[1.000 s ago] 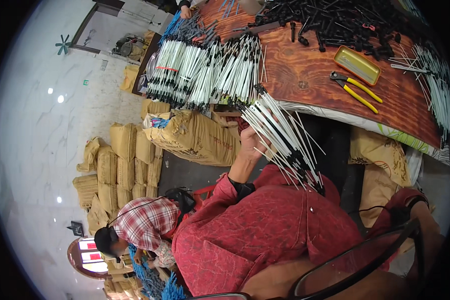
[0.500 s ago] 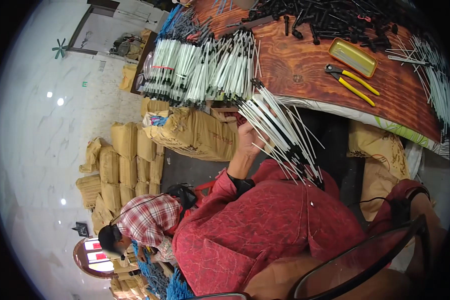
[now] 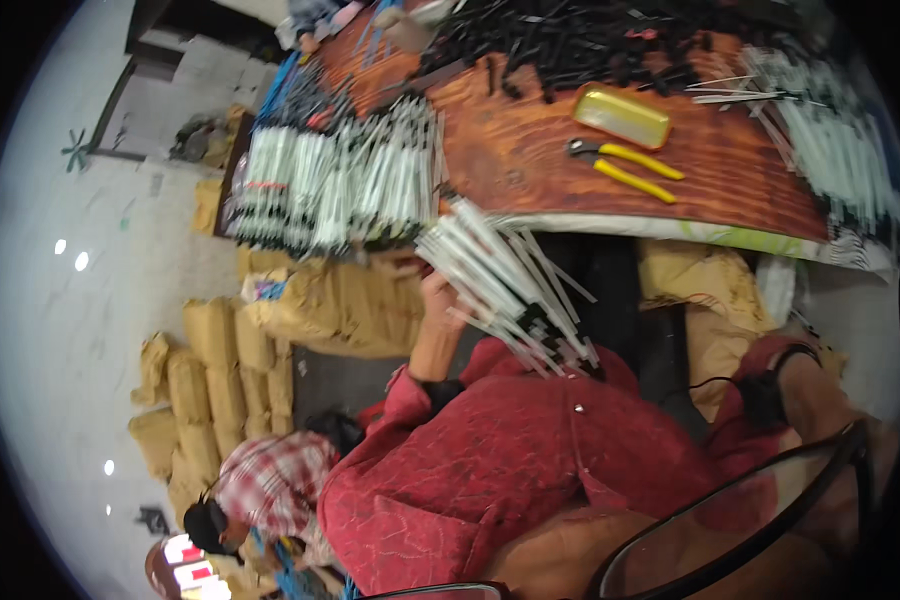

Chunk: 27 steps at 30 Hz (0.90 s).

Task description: Assemble and secure bundles of electrical wires using connectors and fasteners on a production table.

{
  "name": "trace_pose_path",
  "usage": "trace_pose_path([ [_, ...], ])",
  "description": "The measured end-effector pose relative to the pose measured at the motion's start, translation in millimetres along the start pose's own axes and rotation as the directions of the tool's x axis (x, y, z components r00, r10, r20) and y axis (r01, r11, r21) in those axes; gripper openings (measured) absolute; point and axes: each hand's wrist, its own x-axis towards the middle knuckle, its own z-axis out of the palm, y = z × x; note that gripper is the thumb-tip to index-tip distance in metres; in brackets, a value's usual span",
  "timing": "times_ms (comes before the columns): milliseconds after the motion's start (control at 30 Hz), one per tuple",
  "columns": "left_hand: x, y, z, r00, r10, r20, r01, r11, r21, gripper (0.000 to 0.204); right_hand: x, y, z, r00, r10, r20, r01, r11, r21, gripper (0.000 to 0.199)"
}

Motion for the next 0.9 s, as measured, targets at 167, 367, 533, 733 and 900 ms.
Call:
trace_pose_path([
  [167,16,-4,9,0.995,0.070,-0.067,-0.070,0.998,0.004,0.044,-55,-116,18,0.841,0.230,-0.490,-0.099,0.955,0.278,0.027],
  [367,34,-1,47,0.997,0.068,0.028,-0.068,0.997,-0.021,0.038,-47,-61,24,0.300,0.767,-0.568,-0.942,0.333,-0.047,0.011],
  [533,52,-3,64,0.984,0.100,0.150,-0.094,0.994,-0.046,0.034,-67,-39,27,0.093,0.738,-0.668,-0.995,0.048,-0.086,0.019],
  [733,64,-7,75,0.983,0.054,0.173,-0.050,0.998,-0.032,0.032,-38,-57,11,0.278,0.709,-0.648,-0.940,0.062,-0.335,0.016],
  [900,71,-20,75,0.985,-0.012,0.169,0.022,0.998,-0.056,0.032,26,-51,13,0.534,0.566,-0.629,-0.845,0.334,-0.417,0.016],
])
